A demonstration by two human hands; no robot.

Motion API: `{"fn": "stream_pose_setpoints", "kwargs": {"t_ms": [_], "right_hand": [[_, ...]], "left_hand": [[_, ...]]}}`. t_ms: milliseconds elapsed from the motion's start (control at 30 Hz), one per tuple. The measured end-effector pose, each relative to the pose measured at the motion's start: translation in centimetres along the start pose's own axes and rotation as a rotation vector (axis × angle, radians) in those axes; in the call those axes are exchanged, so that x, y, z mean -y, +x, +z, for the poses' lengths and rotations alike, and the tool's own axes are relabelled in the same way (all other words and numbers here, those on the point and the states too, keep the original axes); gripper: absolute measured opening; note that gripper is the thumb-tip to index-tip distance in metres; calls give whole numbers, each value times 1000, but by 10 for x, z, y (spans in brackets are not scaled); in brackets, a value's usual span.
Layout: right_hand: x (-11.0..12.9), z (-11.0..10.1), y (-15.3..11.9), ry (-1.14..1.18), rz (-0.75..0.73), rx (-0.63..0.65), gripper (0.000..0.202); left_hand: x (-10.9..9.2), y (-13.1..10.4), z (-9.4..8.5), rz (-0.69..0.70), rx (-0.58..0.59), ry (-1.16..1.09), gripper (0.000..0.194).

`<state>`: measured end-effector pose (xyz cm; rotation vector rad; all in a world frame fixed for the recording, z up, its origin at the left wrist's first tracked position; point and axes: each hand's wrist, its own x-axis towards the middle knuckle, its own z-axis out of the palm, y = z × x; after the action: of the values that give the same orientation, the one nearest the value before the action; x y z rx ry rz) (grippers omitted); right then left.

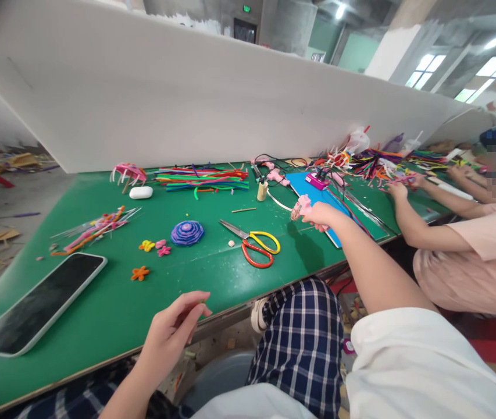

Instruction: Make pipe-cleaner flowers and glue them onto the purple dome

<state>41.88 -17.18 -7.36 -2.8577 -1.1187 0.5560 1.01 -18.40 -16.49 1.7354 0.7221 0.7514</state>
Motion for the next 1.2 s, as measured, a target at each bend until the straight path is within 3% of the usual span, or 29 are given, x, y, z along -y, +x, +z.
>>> {"fn": "stream_pose_setpoints", "kwargs": {"t_ms": [467, 633, 733, 967, 1200], "right_hand": [[-6, -2, 3, -112, -61, 16, 40], [-6, -2, 1, -87, -90, 48, 40], [-10, -2, 4, -102, -68, 58, 42], [-25, 0, 10, -110, -90, -53, 42], [-32, 10, 1, 29, -75, -19, 40]], "left_hand": [[0, 3, 1, 84, 12, 147, 18], [-3, 8, 2, -24, 1, 62, 26], [-13, 10, -2, -43, -63, -30, 24], [-31, 7, -11, -94, -119, -275, 27], [-40, 9, -11, -97, -134, -239, 25]]}}
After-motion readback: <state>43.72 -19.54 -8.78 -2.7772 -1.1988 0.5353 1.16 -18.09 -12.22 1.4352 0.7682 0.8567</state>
